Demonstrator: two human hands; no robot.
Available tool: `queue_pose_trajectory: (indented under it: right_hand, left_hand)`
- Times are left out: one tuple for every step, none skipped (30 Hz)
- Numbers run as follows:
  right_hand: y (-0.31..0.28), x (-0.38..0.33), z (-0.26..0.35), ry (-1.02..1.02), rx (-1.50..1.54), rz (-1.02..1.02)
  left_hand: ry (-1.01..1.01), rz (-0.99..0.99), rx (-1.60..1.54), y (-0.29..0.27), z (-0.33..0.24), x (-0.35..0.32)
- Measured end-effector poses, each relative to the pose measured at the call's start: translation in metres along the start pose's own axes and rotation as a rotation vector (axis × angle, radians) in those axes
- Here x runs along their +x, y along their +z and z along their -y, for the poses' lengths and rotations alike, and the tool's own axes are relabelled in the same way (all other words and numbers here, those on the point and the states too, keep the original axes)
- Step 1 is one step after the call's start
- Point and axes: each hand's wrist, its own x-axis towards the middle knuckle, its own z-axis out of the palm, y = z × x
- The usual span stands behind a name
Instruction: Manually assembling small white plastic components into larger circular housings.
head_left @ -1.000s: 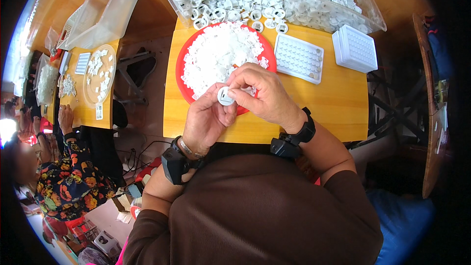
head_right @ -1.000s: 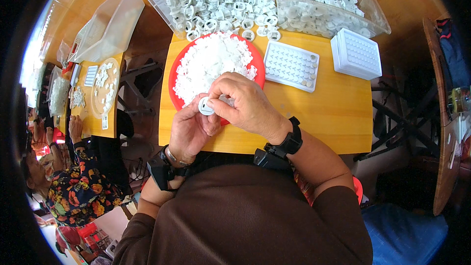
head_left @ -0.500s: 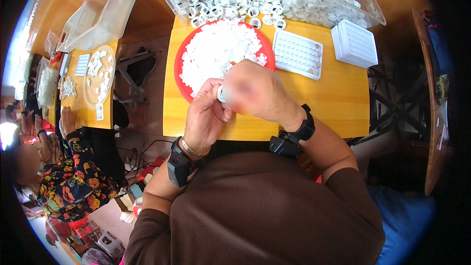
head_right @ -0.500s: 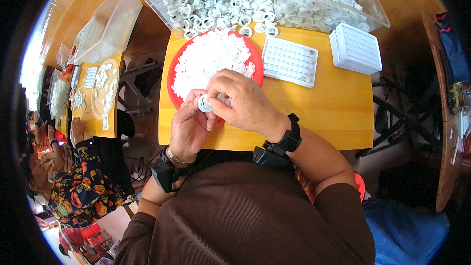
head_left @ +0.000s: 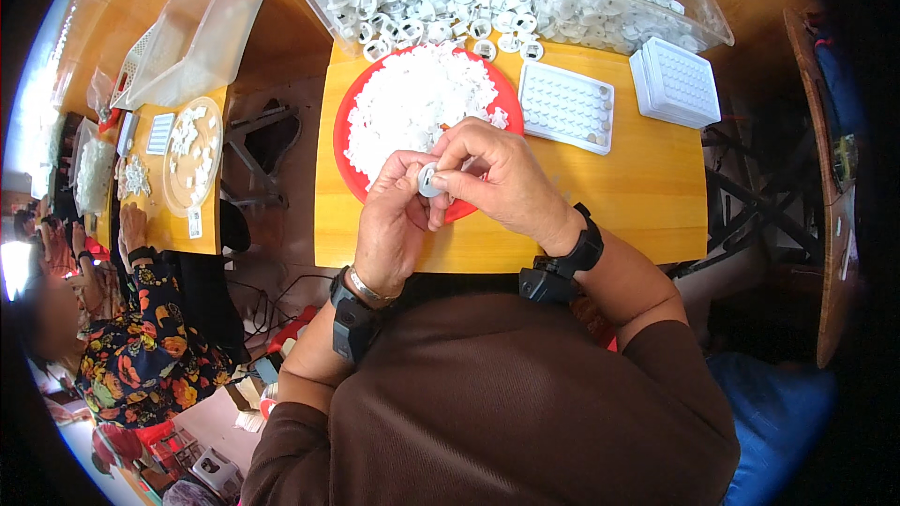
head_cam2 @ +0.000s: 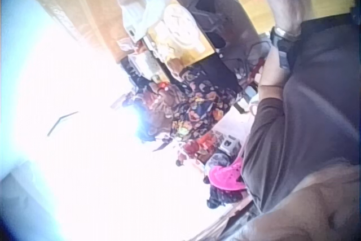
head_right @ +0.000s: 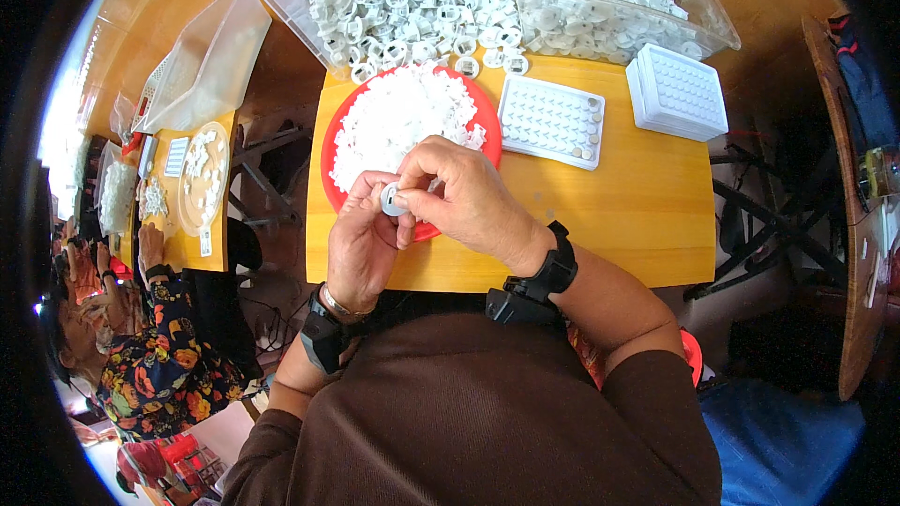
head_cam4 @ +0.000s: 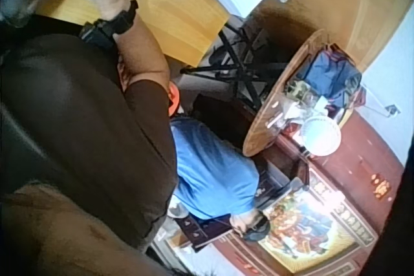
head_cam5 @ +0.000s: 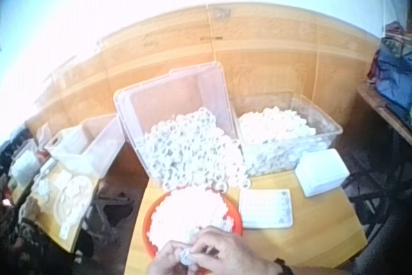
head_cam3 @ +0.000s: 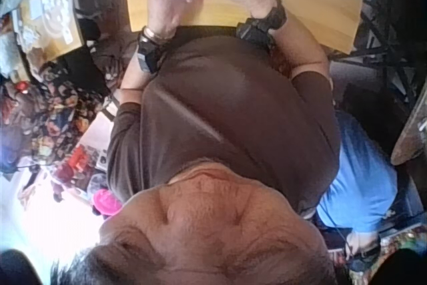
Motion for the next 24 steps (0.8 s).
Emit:
queue_pose_trajectory:
  right_hand:
    - [0.000, 0.000, 0.000, 0.047, 0.043, -0.011]
    - [0.001, 0.000, 0.003, 0.043, 0.042, -0.013]
    - [0.000, 0.000, 0.007, 0.097, 0.049, -0.012]
    - [0.000, 0.000, 0.009, 0.151, 0.056, -0.012]
    - [0.001, -0.001, 0.007, 0.147, 0.056, -0.017]
    - [0.003, -0.001, 0.002, 0.135, 0.105, -0.039]
    - [0.004, -0.001, 0.000, 0.123, 0.153, -0.061]
    - [0.004, -0.001, 0.000, 0.119, 0.152, -0.065]
    - [0.004, -0.001, 0.000, 0.139, 0.189, -0.050]
    - [0.004, -0.001, -0.001, 0.160, 0.226, -0.034]
    - [0.005, -0.002, -0.003, 0.156, 0.224, -0.037]
    - [0.007, -0.003, -0.007, 0.126, 0.195, -0.063]
    - [0.008, -0.003, -0.009, 0.097, 0.166, -0.088]
    - [0.007, -0.003, -0.009, 0.096, 0.165, -0.092]
    - [0.006, -0.002, -0.009, 0.080, 0.101, -0.110]
    - [0.005, -0.002, -0.008, 0.065, 0.037, -0.127]
    - [0.005, -0.001, -0.007, 0.064, 0.037, -0.129]
    - [0.004, 0.000, -0.006, 0.034, -0.024, -0.148]
    - [0.003, 0.001, -0.005, 0.004, -0.086, -0.166]
    - [0.003, 0.001, -0.005, 0.006, -0.086, -0.167]
    - [0.002, 0.001, -0.005, 0.010, -0.108, -0.157]
    - [0.001, 0.000, -0.005, 0.015, -0.130, -0.147]
    - [0.000, 0.000, -0.004, 0.017, -0.129, -0.146]
    - [-0.001, 0.001, -0.003, 0.024, -0.128, -0.137]
  left_hand:
    - [0.002, 0.004, 0.003, 0.001, -0.001, 0.001]
    - [0.002, -0.003, 0.016, 0.001, -0.001, 0.002]
    - [0.002, -0.009, 0.030, 0.002, -0.002, 0.003]
    - [0.003, -0.006, 0.032, 0.003, -0.003, 0.004]
    - [0.015, -0.011, 0.063, 0.005, -0.003, 0.005]
    - [0.027, -0.016, 0.095, 0.007, -0.003, 0.007]
    - [0.027, -0.010, 0.098, 0.010, -0.004, 0.007]
    - [0.037, -0.051, 0.117, 0.014, -0.003, 0.007]
    - [0.047, -0.092, 0.136, 0.015, -0.003, 0.007]
    - [0.047, -0.087, 0.138, 0.012, -0.003, 0.008]
    - [0.043, -0.076, 0.149, 0.008, -0.002, 0.009]
    - [0.038, -0.065, 0.159, 0.006, -0.002, 0.009]
    - [0.038, -0.061, 0.161, 0.005, -0.001, 0.008]
    - [0.050, -0.071, 0.177, 0.006, -0.001, 0.007]
    - [0.062, -0.081, 0.194, 0.007, 0.000, 0.006]
    - [0.060, -0.078, 0.194, 0.005, 0.001, 0.005]
    - [0.058, -0.071, 0.254, 0.003, 0.002, 0.003]
    - [0.056, -0.065, 0.314, 0.002, 0.003, 0.001]
    - [0.056, -0.064, 0.314, 0.003, 0.003, -0.001]
    - [0.089, -0.057, 0.401, 0.005, 0.003, -0.003]
    - [0.123, -0.049, 0.488, 0.008, 0.003, -0.004]
    - [0.122, -0.050, 0.487, 0.010, 0.002, -0.004]
    - [0.119, -0.052, 0.514, 0.011, 0.001, -0.005]
    - [0.116, -0.053, 0.541, 0.012, 0.001, -0.005]
